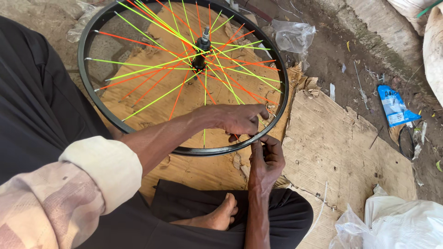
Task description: The person is assembling a bicycle wheel by inserting and tightening spokes into the rim. They use their hands to manipulate the spokes and a tool to tighten the nipples, working systematically around the wheel.
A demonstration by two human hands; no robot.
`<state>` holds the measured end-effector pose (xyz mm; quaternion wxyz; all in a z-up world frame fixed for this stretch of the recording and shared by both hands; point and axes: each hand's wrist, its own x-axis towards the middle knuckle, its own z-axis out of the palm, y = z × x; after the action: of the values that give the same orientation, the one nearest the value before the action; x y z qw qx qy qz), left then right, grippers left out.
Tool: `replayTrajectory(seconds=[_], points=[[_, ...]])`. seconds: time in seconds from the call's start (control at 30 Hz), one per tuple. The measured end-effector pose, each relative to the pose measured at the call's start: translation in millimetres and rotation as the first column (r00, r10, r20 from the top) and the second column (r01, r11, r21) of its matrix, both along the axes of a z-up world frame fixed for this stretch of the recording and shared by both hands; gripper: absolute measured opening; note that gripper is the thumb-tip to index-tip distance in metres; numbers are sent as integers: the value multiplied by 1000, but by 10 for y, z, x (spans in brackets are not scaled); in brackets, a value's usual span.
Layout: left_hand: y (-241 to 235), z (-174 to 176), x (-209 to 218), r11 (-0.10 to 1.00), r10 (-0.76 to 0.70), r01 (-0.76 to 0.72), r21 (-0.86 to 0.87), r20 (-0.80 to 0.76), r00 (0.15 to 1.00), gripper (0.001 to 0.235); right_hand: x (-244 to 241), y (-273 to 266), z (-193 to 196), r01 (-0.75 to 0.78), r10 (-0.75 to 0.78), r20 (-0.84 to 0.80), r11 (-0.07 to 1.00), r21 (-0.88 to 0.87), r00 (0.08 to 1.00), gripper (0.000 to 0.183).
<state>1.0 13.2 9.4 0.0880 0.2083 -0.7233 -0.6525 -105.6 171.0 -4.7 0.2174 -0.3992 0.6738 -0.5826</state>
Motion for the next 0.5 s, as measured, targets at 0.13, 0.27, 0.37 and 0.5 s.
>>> replayTrajectory(seconds=[0.13, 0.27, 0.37, 0.5], points=[[34, -33, 11, 997, 29, -28, -74, 3, 1000, 61, 25, 7, 28, -32, 32, 20, 999, -6, 999, 14], [47, 41, 59, 999, -5, 2, 53, 68, 998, 70, 46, -2, 54, 3, -3, 2, 1000, 25, 1000, 14], [83, 104, 64, 1000, 0, 0, -19, -12, 1000, 59, 50, -12, 57, 7, -7, 9, 1000, 19, 1000, 14], [130, 82, 46, 924, 141, -98, -370, 91, 986, 47, 33, -9, 75, 2, -6, 86, 999, 44, 996, 13]])
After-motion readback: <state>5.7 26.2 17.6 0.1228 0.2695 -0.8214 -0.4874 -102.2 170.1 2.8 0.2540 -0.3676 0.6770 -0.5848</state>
